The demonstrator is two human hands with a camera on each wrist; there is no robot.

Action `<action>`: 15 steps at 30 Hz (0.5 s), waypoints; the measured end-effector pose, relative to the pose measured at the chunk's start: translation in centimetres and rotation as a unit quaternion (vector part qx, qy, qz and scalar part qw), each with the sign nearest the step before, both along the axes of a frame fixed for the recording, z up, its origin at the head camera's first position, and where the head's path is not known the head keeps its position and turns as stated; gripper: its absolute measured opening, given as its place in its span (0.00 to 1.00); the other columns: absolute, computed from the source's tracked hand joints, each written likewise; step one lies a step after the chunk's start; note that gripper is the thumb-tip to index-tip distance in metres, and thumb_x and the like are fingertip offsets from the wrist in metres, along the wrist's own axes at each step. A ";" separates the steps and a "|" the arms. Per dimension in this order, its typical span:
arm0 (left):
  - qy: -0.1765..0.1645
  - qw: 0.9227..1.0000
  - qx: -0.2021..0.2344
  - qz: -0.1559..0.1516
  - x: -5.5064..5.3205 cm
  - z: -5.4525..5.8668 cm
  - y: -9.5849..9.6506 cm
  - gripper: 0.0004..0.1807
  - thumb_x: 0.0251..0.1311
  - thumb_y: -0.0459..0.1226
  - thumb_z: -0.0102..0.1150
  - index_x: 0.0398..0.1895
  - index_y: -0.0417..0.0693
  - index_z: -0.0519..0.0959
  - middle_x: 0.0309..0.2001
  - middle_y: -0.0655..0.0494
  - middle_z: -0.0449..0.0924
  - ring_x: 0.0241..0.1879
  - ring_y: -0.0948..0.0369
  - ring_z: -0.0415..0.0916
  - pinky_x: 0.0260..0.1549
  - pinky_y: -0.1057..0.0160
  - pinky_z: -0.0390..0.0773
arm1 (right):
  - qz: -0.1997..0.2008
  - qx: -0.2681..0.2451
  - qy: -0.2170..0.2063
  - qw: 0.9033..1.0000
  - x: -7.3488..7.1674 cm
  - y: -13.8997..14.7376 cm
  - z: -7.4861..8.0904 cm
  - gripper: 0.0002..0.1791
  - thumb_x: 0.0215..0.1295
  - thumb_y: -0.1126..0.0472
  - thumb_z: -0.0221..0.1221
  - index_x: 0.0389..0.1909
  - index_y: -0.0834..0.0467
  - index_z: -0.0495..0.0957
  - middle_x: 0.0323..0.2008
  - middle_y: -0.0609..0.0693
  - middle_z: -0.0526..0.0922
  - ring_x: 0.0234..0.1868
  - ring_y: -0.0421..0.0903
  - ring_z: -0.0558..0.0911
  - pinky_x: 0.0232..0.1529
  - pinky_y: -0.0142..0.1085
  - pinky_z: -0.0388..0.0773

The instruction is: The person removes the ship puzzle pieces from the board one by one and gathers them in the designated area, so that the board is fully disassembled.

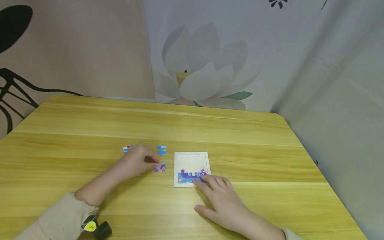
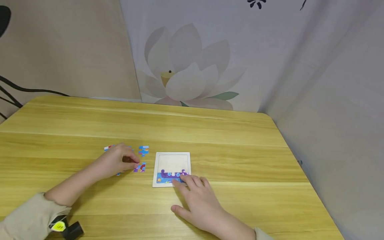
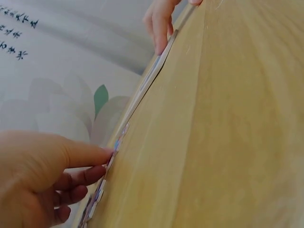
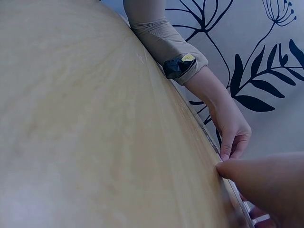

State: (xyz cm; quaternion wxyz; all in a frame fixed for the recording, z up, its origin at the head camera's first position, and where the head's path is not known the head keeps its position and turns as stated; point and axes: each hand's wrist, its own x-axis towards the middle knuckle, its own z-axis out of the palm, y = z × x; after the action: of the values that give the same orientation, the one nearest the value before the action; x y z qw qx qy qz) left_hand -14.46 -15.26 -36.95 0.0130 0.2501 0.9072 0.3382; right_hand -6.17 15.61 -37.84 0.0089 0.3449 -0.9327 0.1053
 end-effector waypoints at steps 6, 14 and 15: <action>-0.011 1.000 0.029 0.002 -0.2 0.0 0.7 0.03 0.54 0.35 0.69 0.33 0.48 0.86 0.29 0.68 0.81 0.36 0.59 0.70 0.32 0.61 0.73 | 0.000 0.001 0.003 1.000 -0.1 0.0 -0.1 0.35 0.65 0.37 0.53 0.68 0.51 0.65 0.64 0.51 0.67 0.65 0.49 0.63 0.63 0.49 0.57; 0.012 0.998 0.060 0.020 0.5 0.0 2.3 0.08 0.53 0.36 0.70 0.36 0.47 0.86 0.32 0.65 0.79 0.37 0.60 0.71 0.31 0.62 0.73 | 0.001 -0.001 0.004 1.000 0.0 0.0 -0.1 0.36 0.65 0.36 0.52 0.68 0.52 0.65 0.64 0.52 0.66 0.66 0.49 0.62 0.64 0.49 0.56; 0.013 0.998 0.061 0.017 0.6 -0.1 2.5 0.08 0.52 0.37 0.70 0.37 0.47 0.86 0.32 0.65 0.79 0.36 0.60 0.71 0.30 0.63 0.73 | 0.001 -0.002 0.003 1.000 0.0 0.0 -0.1 0.36 0.65 0.36 0.52 0.68 0.52 0.65 0.65 0.51 0.66 0.66 0.49 0.62 0.64 0.49 0.56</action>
State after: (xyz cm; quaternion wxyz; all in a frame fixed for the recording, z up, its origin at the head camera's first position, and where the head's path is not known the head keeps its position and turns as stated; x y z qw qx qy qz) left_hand -13.83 -12.73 -37.05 -0.0203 0.2398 0.8888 0.3901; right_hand -6.21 15.63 -37.94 0.0126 0.3461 -0.9322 0.1056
